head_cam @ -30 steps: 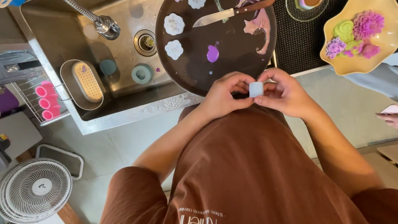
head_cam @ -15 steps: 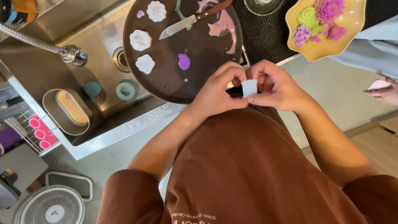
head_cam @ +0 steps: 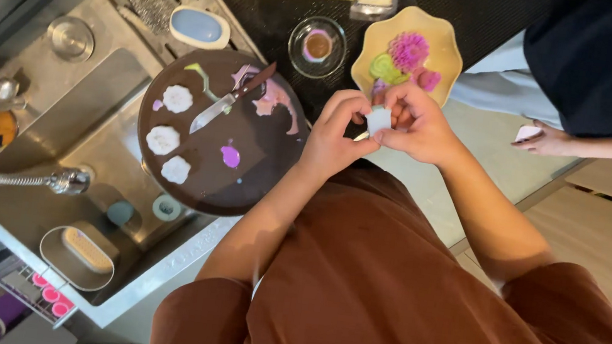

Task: Decorating small dessert items, cleaning a work tray, and preparing specialty cups in a cafe.

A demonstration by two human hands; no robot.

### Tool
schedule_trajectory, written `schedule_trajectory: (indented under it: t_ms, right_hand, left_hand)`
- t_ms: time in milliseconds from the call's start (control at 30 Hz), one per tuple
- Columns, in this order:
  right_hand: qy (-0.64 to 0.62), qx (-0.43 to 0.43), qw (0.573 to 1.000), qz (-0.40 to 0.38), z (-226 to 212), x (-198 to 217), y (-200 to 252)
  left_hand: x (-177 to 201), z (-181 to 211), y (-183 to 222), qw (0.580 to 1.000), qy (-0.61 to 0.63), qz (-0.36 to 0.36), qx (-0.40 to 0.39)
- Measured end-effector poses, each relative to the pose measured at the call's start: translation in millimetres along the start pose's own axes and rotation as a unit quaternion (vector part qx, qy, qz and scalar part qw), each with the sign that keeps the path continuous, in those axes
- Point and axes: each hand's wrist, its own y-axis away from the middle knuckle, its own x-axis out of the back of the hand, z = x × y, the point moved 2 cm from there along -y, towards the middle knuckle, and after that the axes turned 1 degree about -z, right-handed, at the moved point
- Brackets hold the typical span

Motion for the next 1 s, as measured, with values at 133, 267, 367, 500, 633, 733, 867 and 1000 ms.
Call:
schedule_trajectory:
  t_ms: [133,267,367,500,633,733,867,1000]
  right_hand:
    - [0.011,0.03,0.999,0.015,-22.7,25.7,-6.2]
    - [0.011,0.07,0.997,0.004,-33.1,40.9,-5.8]
    - [0.033,0.087,0.996,-0.002,-36.9,48.4,-7.5]
    - [0.088,0.108,0.99,-0.023,-56.0,48.4,-9.8]
    - [0.083,0.107,0.99,-0.03,-78.2,45.8,-14.9]
    - [0.057,0.104,0.993,-0.018,-80.8,56.1,-14.3]
    - [0.132,0.086,0.987,0.017,-79.9,71.6,-9.1]
    - [0.183,0.089,0.978,0.051,-84.3,68.5,-12.8]
  left_hand:
    - [-24.3,-7.6,-29.2,1.0,0.0,0.0,0.004]
    - [-36.8,-8.8,-40.8,0.997,-0.067,0.017,-0.04]
    - [-44.3,-17.2,-42.9,0.997,-0.064,0.012,-0.038]
    - [-51.4,-29.1,-39.8,0.997,-0.065,0.016,-0.037]
    - [-49.4,-8.7,-51.5,0.992,-0.094,0.036,-0.071]
    - [-47.4,3.0,-60.0,0.993,-0.097,0.042,-0.054]
    - [-56.2,-14.7,-56.0,0.967,0.223,-0.011,0.119]
    - [-65.5,-36.4,-63.0,0.905,0.353,0.004,0.239]
